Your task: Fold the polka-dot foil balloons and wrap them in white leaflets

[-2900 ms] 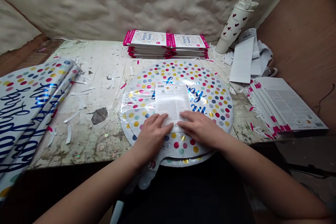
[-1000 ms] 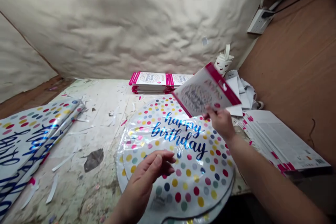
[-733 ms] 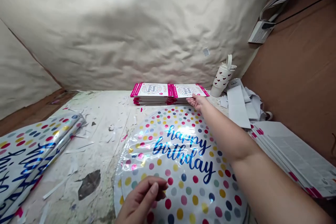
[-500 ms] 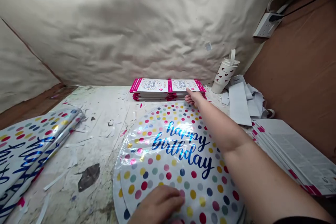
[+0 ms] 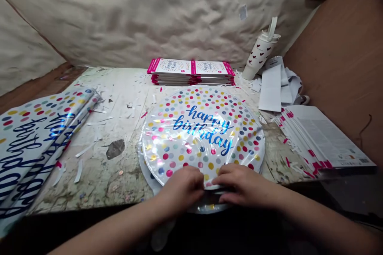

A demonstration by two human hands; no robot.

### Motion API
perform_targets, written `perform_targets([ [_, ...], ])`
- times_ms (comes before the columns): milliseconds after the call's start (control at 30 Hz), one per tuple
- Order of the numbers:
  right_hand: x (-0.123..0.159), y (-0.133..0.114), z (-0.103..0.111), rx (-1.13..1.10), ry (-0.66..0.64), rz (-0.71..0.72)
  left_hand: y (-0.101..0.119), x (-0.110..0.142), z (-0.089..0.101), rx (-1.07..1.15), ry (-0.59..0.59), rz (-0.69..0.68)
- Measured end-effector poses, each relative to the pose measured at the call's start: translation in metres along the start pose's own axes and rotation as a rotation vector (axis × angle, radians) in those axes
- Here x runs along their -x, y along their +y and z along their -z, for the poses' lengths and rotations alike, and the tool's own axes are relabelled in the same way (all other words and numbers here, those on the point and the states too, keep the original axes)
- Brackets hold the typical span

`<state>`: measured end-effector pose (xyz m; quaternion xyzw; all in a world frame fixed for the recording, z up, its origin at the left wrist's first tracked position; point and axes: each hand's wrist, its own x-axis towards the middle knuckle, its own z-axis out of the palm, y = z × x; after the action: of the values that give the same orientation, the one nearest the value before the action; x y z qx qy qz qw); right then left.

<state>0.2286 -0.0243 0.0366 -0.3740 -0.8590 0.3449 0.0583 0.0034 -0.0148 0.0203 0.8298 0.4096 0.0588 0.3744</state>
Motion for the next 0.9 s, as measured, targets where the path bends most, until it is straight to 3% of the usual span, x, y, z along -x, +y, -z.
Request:
perform_targets([
  [100, -0.009, -0.003, -0.005, -0.016, 0.001, -0.038, -0.003, -0.022, 0.021, 0.243, -0.266, 0.136],
  [167, -0.018, -0.005, -0.006, 0.03, 0.027, -0.074, 0.001, -0.033, 0.031, 0.197, -0.299, 0.133],
  [267, -0.023, -0.006, -0.007, 0.204, 0.164, -0.124, 0.014, -0.028, 0.041, -0.14, -0.155, 0.068],
  [367, -0.014, -0.007, -0.006, 0.24, 0.316, -0.103, 0.019, 0.003, 0.054, -0.462, -0.074, 0.014],
  [533, 0.009, -0.002, -0.006, 0.186, 0.514, 0.005, -0.017, 0.052, 0.083, -0.74, 0.217, 0.161],
  [600, 0.013, 0.001, -0.009, 0.169, 0.555, 0.017, -0.035, 0.056, 0.087, -0.718, 0.299, 0.109],
  [667, 0.015, 0.005, -0.013, 0.154, 0.581, 0.05, -0.049, 0.053, 0.084, -0.648, 0.25, -0.014],
  [800, 0.022, 0.016, -0.025, 0.225, 0.597, 0.141, -0.064, 0.04, 0.069, -0.526, -0.054, -0.12],
  [900, 0.03, 0.035, -0.031, 0.419, 0.565, 0.074, -0.074, 0.032, 0.061, -0.531, -0.14, -0.171],
])
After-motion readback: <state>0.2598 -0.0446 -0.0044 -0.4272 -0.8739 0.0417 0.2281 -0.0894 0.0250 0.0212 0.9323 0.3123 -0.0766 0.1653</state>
